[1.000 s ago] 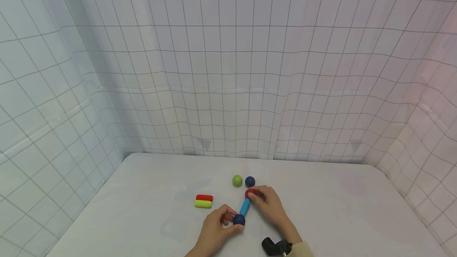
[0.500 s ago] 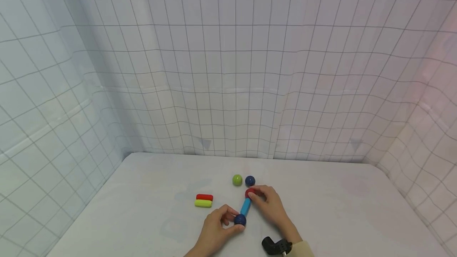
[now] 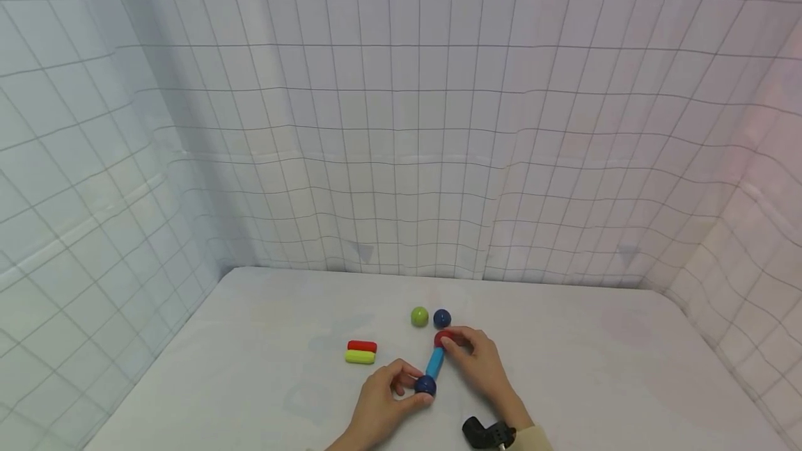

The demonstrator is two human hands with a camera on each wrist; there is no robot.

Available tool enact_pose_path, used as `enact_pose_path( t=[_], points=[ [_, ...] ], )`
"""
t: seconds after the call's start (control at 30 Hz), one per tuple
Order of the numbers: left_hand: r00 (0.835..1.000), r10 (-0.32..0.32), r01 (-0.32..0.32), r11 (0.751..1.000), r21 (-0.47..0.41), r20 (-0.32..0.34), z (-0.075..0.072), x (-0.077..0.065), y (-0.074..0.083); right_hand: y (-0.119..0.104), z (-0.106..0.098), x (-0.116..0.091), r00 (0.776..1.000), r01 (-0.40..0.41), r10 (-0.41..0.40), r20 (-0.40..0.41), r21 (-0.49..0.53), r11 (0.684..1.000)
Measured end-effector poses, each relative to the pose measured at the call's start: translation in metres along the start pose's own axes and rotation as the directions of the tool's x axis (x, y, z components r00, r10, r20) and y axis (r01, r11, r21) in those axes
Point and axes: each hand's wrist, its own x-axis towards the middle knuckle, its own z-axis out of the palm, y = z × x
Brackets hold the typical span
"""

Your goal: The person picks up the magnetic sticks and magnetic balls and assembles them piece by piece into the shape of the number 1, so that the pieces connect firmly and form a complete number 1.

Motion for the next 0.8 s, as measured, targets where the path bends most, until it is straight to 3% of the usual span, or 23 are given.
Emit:
enact_pose_path(
  t=[0.3,0.8],
  points=[
    [1.000,0.008,-0.007,1.000,0.023,-0.019,0.0031,0.0031,-0.0019,0.0056,-0.0001,-0.0006,0.998,0.042,-0.043,-0.049,-0.006,0.999],
    [0.999,-0.005,0.007,0.999,0.044,-0.042,0.0028,0.0025,-0.0004,0.0038,-0.0006,-0.0011,0.992,-0.040,0.043,-0.119,0.024,0.999]
  ],
)
